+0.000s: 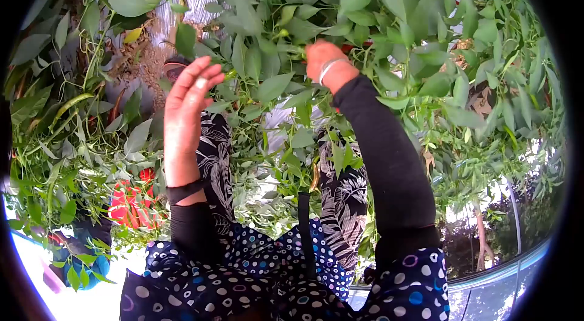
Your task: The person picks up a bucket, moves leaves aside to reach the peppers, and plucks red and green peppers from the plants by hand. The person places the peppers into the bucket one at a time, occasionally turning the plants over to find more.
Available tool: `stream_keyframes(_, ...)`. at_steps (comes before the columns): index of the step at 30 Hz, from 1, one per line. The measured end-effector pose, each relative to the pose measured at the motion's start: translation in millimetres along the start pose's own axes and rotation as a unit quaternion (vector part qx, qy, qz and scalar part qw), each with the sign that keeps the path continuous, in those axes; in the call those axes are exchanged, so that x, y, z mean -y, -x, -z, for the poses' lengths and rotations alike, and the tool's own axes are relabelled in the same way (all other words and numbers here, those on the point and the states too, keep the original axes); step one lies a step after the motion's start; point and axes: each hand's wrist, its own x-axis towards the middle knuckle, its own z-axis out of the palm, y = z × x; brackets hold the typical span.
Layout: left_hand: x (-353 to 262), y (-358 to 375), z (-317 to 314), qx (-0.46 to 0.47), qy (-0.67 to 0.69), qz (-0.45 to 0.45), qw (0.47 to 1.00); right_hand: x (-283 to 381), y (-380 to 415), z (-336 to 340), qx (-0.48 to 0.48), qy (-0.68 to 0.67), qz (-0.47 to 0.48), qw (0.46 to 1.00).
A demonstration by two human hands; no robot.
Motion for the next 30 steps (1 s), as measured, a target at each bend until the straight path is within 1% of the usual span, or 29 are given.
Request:
stream_keyframes(1, 6, 0, -4, 0.002, -0.022, 0.011, 1.0, 4, 14, 2, 0.016, 0.002, 0.046, 0.999)
stream_keyframes(2, 26, -2, -5, 0.022, 0.025, 0.001, 0.999, 11, 29, 4, 0.01, -0.033, 0.018, 0.999)
stream_keyframes(4, 49, 1, -14, 0.031, -0.04, 0.003, 0.999, 14, 59, 9, -0.005, -0.07, 0.023, 0.997)
stream_keyframes(5, 62, 2, -18, 0.042, -0.088, -0.015, 0.995, 12, 76, 12, -0.009, -0.096, 0.029, 0.995)
stream_keyframes(6, 66, 5, -26, 0.033, -0.213, -0.052, 0.975, 12, 90, 16, -0.023, -0.114, 0.038, 0.993)
stream_keyframes(8, 72, 8, -38, 0.035, -0.304, -0.116, 0.945, 17, 113, 36, 0.001, -0.112, -0.006, 0.994)
stream_keyframes(9, 70, 10, -43, 0.055, -0.328, -0.124, 0.935, 18, 123, 41, 0.005, -0.11, -0.008, 0.994)
stream_keyframes(10, 70, 13, -49, 0.057, -0.325, -0.122, 0.936, 17, 133, 45, -0.015, -0.159, -0.01, 0.987)
stream_keyframes(11, 70, 18, -53, 0.12, -0.295, -0.091, 0.943, 17, 140, 46, -0.034, -0.206, -0.011, 0.978)
stream_keyframes(12, 70, 22, -58, 0.182, -0.265, -0.06, 0.945, 16, 145, 41, -0.031, -0.203, -0.012, 0.979)
stream_keyframes(13, 77, 24, -64, 0.218, -0.276, -0.071, 0.933, 15, 150, 29, -0.061, -0.198, 0.0, 0.978)
stream_keyframes(14, 80, 30, -71, 0.274, -0.112, 0.07, 0.953, 13, 154, 23, -0.092, -0.194, 0.013, 0.977)
stream_keyframes(15, 86, 34, -77, 0.292, -0.113, 0.086, 0.946, 19, 152, 41, -0.003, -0.213, -0.039, 0.976)
stream_keyframes(16, 93, 37, -82, 0.311, -0.114, 0.101, 0.938, 19, 152, 39, -0.002, -0.213, -0.039, 0.976)
stream_keyframes(17, 99, 42, -85, 0.31, -0.114, 0.103, 0.938, 18, 150, 36, -0.011, -0.228, -0.041, 0.973)
stream_keyframes(18, 87, 45, -86, 0.309, -0.081, 0.126, 0.939, 19, 148, 31, -0.019, -0.245, -0.039, 0.969)
stream_keyframes(19, 82, 49, -86, 0.306, -0.049, 0.149, 0.939, 15, 147, 26, 0.0, -0.217, -0.044, 0.975)
stream_keyframes(20, 89, 54, -88, 0.282, -0.085, 0.032, 0.955, 13, 145, 22, 0.001, -0.221, -0.04, 0.975)
stream_keyframes(22, 88, 53, -84, 0.28, -0.118, -0.001, 0.953, 17, 139, 24, -0.096, -0.264, -0.005, 0.96)
stream_keyframes(23, 88, 53, -83, 0.278, -0.118, 0.001, 0.953, 24, 142, 40, -0.059, -0.326, -0.1, 0.938)
stream_keyframes(24, 88, 51, -83, 0.262, -0.105, -0.011, 0.959, 29, 143, 56, -0.064, -0.329, -0.126, 0.934)
stream_keyframes(26, 89, 48, -83, 0.24, -0.09, -0.023, 0.966, 39, 160, 62, -0.242, -0.362, -0.051, 0.899)
stream_keyframes(28, 92, 48, -83, 0.229, -0.019, -0.054, 0.972, 53, 204, 56, -0.174, -0.528, -0.137, 0.82)
stream_keyframes(29, 91, 48, -80, 0.25, -0.037, -0.064, 0.965, 67, 219, 50, -0.106, -0.611, -0.116, 0.776)
stream_keyframes(30, 90, 47, -80, 0.249, -0.036, -0.061, 0.966, 84, 227, 43, -0.038, -0.685, -0.095, 0.721)
